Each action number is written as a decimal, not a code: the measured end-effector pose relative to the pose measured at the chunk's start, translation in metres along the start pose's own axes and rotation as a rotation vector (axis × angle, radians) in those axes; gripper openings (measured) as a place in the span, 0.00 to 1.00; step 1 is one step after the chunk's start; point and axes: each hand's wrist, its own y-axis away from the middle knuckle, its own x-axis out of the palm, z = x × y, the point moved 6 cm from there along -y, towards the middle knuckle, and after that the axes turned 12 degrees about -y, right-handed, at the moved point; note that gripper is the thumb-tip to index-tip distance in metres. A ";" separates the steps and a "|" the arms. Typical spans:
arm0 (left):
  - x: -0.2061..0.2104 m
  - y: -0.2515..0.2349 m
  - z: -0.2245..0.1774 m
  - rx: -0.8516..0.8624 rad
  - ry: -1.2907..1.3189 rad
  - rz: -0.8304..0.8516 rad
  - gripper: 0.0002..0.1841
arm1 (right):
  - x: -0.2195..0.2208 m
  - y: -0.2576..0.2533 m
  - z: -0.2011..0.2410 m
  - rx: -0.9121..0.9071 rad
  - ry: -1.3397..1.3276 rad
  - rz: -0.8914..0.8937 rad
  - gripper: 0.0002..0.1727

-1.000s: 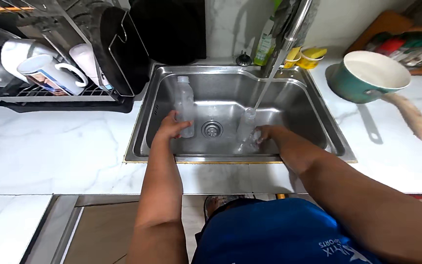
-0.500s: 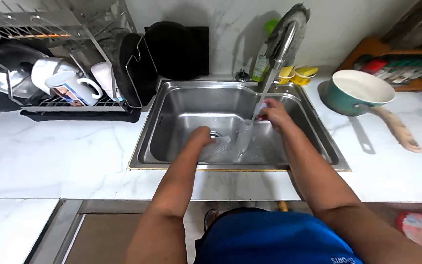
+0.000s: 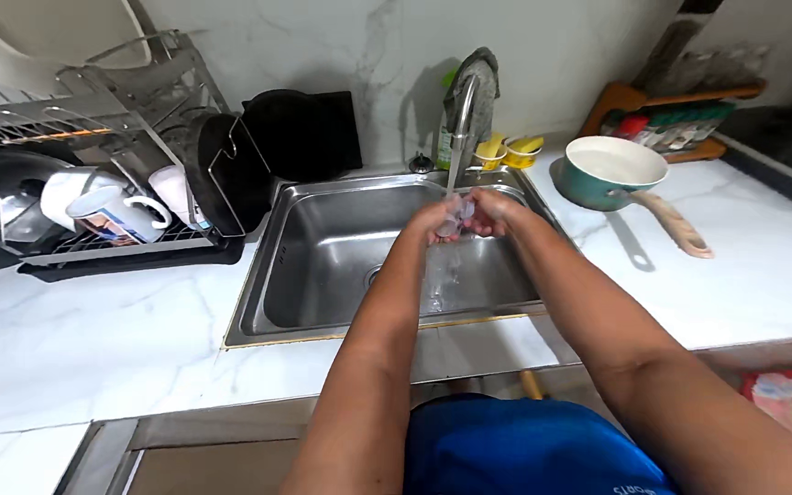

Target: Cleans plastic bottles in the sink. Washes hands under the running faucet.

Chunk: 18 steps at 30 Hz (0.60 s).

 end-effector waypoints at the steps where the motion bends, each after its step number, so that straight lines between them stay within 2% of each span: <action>1: 0.002 -0.001 -0.001 -0.023 0.034 0.018 0.24 | -0.004 0.004 0.001 0.016 0.001 -0.004 0.25; 6: 0.003 0.002 -0.001 -0.135 0.016 -0.023 0.23 | -0.008 0.007 0.000 0.017 0.009 -0.034 0.23; 10: -0.003 0.012 0.002 -0.211 0.008 -0.048 0.22 | 0.007 0.005 0.003 -0.039 0.164 -0.063 0.26; 13: -0.005 0.019 0.003 -0.235 -0.020 -0.043 0.26 | 0.029 0.011 0.010 -0.103 0.394 -0.023 0.24; 15: -0.007 0.026 -0.001 -0.237 -0.025 -0.063 0.26 | 0.043 0.015 0.016 -0.166 0.526 0.011 0.22; 18: -0.014 0.032 -0.004 -0.251 -0.034 -0.110 0.24 | 0.054 0.020 0.020 -0.207 0.464 0.107 0.21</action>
